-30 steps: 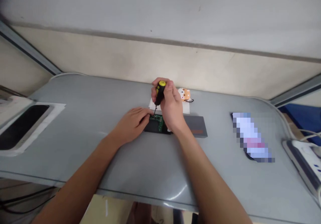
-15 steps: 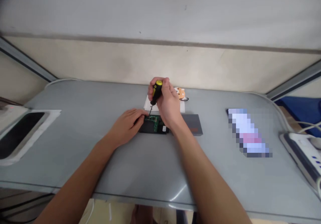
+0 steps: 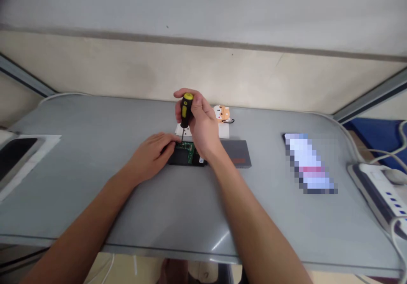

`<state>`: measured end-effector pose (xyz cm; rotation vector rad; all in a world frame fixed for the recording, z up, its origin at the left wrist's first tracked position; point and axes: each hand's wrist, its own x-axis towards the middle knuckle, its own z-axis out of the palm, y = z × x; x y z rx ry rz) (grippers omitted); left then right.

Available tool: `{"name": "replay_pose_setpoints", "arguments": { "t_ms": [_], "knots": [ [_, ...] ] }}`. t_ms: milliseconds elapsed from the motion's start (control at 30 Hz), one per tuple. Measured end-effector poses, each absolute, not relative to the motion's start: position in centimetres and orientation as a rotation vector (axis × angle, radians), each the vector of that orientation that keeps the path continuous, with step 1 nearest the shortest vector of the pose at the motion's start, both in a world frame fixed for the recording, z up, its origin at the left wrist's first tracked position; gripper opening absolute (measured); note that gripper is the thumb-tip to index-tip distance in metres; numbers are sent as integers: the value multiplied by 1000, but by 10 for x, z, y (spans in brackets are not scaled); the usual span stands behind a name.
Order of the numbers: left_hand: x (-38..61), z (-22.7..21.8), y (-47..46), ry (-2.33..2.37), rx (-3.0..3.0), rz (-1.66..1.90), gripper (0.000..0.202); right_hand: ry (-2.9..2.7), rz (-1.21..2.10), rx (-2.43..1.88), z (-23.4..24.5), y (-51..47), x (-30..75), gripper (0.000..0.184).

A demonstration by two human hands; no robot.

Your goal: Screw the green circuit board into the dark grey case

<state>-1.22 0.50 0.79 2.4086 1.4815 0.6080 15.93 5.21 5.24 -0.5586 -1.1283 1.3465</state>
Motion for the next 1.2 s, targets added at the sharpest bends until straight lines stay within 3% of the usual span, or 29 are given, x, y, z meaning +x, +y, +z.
{"name": "replay_pose_setpoints", "arguments": {
  "t_ms": [100, 367, 600, 833, 1033, 1200],
  "knots": [
    [-12, 8, 5, 1481, 2387, 619, 27, -1077, 1307, -570, 51, 50, 152, 48],
    [-12, 6, 5, 1493, 2354, 638, 27, -1150, 1293, -573, 54, 50, 165, 28],
    [-12, 5, 5, 1473, 2389, 631, 27, -1041, 1386, -554, 56, 48, 159, 39],
    [-11, 4, 4, 1478, 2406, 622, 27, -1124, 1332, -573, 59, 47, 161, 30],
    [-10, 6, 4, 1474, 2408, 616, 27, -1057, 1349, -574, 54, 53, 162, 40],
    [-11, 7, 4, 1471, 2409, 608, 28, -1043, 1320, -601, 54, 52, 163, 37]
  ]
}}
